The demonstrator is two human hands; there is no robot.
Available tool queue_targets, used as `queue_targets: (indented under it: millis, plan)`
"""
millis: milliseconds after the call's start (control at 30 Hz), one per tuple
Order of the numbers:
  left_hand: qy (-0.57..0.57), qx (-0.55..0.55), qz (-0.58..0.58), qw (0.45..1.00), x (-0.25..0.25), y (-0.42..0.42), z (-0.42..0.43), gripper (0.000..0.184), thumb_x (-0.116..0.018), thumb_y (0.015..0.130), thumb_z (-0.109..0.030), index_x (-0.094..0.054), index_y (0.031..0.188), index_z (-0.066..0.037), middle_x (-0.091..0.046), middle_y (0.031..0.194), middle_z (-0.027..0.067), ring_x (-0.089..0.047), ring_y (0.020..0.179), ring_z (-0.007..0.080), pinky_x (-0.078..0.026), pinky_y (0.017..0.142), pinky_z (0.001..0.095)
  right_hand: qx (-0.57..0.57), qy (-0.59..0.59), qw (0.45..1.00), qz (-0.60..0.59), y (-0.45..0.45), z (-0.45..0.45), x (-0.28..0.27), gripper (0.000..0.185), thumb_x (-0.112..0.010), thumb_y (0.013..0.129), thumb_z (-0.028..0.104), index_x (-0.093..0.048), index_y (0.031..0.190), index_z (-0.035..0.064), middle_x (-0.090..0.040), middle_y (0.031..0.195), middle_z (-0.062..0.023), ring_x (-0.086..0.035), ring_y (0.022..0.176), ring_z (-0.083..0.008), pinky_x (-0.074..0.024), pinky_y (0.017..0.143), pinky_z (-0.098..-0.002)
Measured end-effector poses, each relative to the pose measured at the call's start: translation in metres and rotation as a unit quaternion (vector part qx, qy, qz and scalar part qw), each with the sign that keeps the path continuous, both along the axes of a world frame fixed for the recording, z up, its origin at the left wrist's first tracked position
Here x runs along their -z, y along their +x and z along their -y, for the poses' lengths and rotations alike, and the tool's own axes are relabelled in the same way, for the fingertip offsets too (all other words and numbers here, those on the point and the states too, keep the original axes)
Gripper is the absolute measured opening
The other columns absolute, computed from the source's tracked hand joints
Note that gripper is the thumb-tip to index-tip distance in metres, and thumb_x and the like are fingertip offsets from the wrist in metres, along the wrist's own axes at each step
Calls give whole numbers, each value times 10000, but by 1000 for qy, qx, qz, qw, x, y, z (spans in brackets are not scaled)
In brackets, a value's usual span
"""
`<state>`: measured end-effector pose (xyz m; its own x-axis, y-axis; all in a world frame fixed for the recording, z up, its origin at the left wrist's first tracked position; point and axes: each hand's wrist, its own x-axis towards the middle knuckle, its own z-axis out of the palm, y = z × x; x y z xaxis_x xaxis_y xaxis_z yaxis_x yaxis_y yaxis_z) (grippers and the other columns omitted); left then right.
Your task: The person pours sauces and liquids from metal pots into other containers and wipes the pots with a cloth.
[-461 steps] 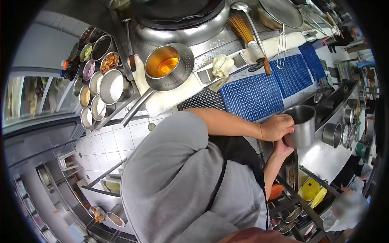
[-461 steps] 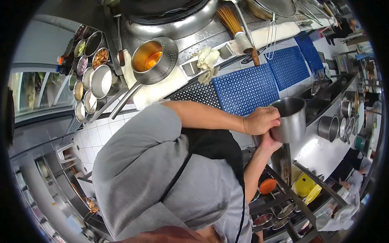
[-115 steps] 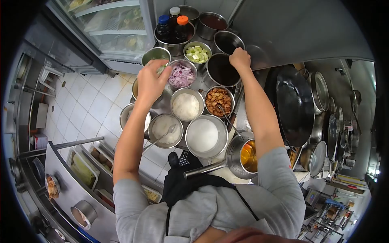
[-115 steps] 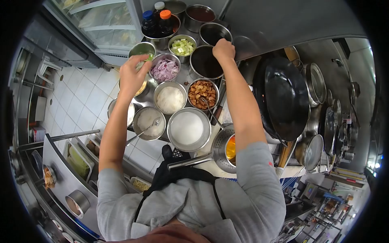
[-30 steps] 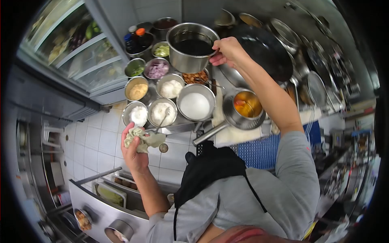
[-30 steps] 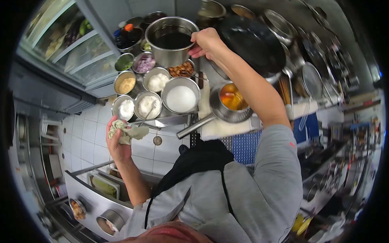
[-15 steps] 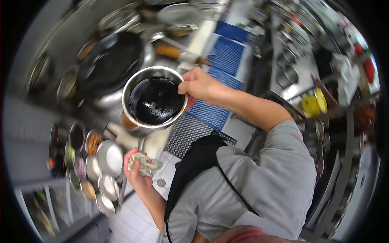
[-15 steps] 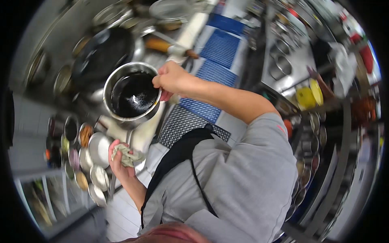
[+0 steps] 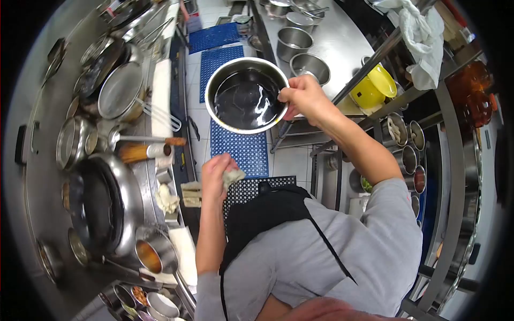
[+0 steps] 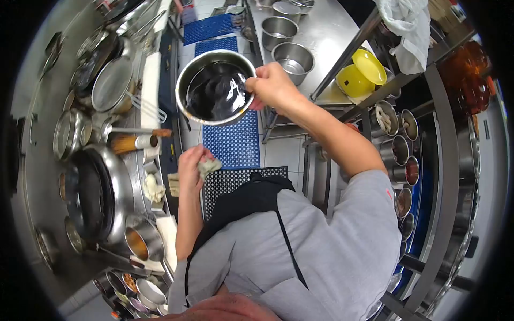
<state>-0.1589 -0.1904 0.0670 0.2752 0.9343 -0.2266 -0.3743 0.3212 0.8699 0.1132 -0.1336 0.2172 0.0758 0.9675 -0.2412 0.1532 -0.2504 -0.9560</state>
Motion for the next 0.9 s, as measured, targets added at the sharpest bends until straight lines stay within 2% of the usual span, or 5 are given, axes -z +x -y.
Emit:
queue_targets:
  millis: [133,333,533,633,900]
  plan:
    - [17,120,-48,991,12,74,-91,190,-673,906,-174,-663,865,11,-646,771,63,-598,661,131,-476,608,260,120,18,992,-17,57,-26,10,122,-588,817,60,-633,817,-53,-655,681,-142,-654,506,-201,-571,471,-301]
    - [138,163,-154,965,19,173,-208,209,-657,901,-154,-702,1010,19,-671,799,63,-621,699,132,-491,618,264,274,32,961,-27,109,-56,8,98,-599,826,57,-608,799,-37,-648,703,-109,-653,507,-205,-596,491,-318]
    - [229,205,-386,870,27,255,-278,453,-720,794,-431,-734,891,12,-723,811,172,-703,772,262,-529,711,353,398,64,915,-15,144,-89,10,111,-571,839,43,-584,843,-67,-669,725,-173,-674,527,-237,-588,489,-322]
    - [240,278,-417,831,18,269,-295,524,-710,741,-511,-744,902,-14,-712,874,238,-686,909,407,-522,838,443,445,70,893,-4,152,-102,10,108,-568,847,48,-575,859,-60,-666,754,-164,-681,551,-231,-591,504,-312]
    - [228,281,-386,848,38,256,-335,353,-710,660,-313,-747,851,-19,-710,833,232,-701,818,385,-545,792,432,489,42,871,34,168,-104,21,112,-576,854,58,-579,864,-54,-662,764,-147,-678,557,-214,-590,516,-296]
